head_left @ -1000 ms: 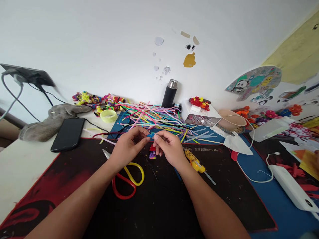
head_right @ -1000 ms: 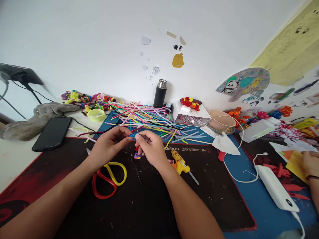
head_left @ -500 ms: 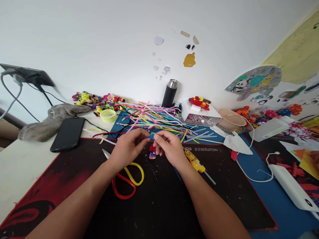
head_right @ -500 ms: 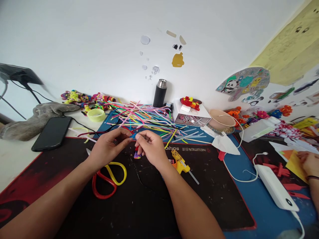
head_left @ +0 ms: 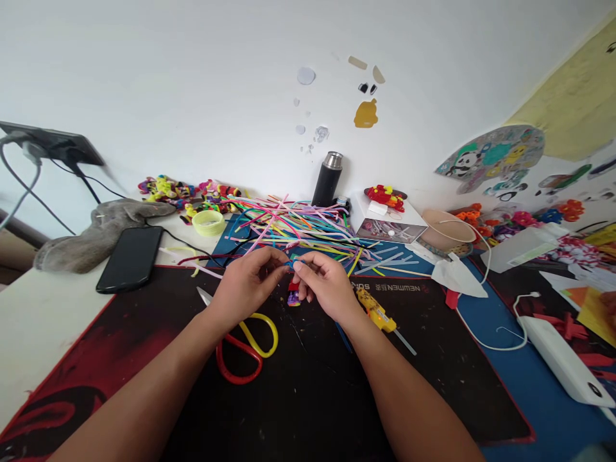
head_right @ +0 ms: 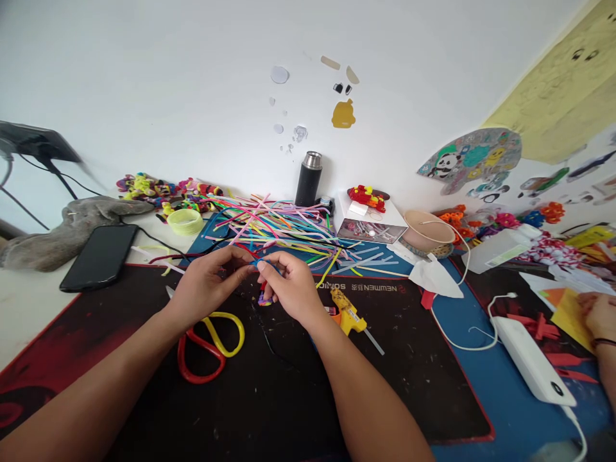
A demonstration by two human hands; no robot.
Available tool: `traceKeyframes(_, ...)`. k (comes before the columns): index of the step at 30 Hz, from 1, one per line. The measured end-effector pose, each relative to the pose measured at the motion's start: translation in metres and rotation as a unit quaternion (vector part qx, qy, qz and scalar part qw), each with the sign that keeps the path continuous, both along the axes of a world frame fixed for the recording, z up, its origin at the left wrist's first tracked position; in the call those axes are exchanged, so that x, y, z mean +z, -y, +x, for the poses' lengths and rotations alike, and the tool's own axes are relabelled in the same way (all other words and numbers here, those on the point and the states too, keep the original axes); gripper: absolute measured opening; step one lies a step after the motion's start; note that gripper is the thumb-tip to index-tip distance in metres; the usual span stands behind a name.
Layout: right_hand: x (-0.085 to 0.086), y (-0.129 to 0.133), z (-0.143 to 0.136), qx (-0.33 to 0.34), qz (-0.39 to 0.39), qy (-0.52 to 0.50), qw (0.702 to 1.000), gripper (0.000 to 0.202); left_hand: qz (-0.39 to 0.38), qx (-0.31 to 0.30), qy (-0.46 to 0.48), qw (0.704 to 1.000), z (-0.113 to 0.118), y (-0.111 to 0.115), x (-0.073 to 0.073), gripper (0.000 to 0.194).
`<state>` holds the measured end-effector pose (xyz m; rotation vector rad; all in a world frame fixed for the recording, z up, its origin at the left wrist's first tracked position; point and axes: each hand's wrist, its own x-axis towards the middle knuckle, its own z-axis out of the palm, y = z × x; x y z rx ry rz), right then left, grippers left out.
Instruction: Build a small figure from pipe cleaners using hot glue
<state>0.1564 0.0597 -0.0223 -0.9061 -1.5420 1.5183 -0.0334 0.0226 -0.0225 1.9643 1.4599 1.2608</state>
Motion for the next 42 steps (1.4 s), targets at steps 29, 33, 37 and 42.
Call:
traceKeyframes(29, 0.0004, 0.0037, -0.0045, -0.037, 0.005, 0.012, 0.999, 0.028, 0.002, -0.011, 0.012, 1.0, -0.0013, -0.0001, -0.0031, 0.007)
traceKeyframes(33, -0.0001, 0.0032, -0.0046, -0.038, 0.002, 0.009, 0.999, 0.027, -0.001, -0.007, 0.013, 1.0, -0.0015, -0.0002, -0.003, 0.007)
traceKeyframes(37, -0.0017, 0.0028, -0.0046, -0.037, 0.001, 0.007, 0.999, 0.027, 0.001, -0.007, 0.005, 1.0, -0.0013, -0.0002, -0.0023, 0.007)
traceKeyframes(42, -0.0017, 0.0028, -0.0047, -0.036, 0.001, 0.01, 0.999, 0.028, -0.002, -0.007, -0.003, 1.0, -0.001, -0.0004, -0.0011, 0.008)
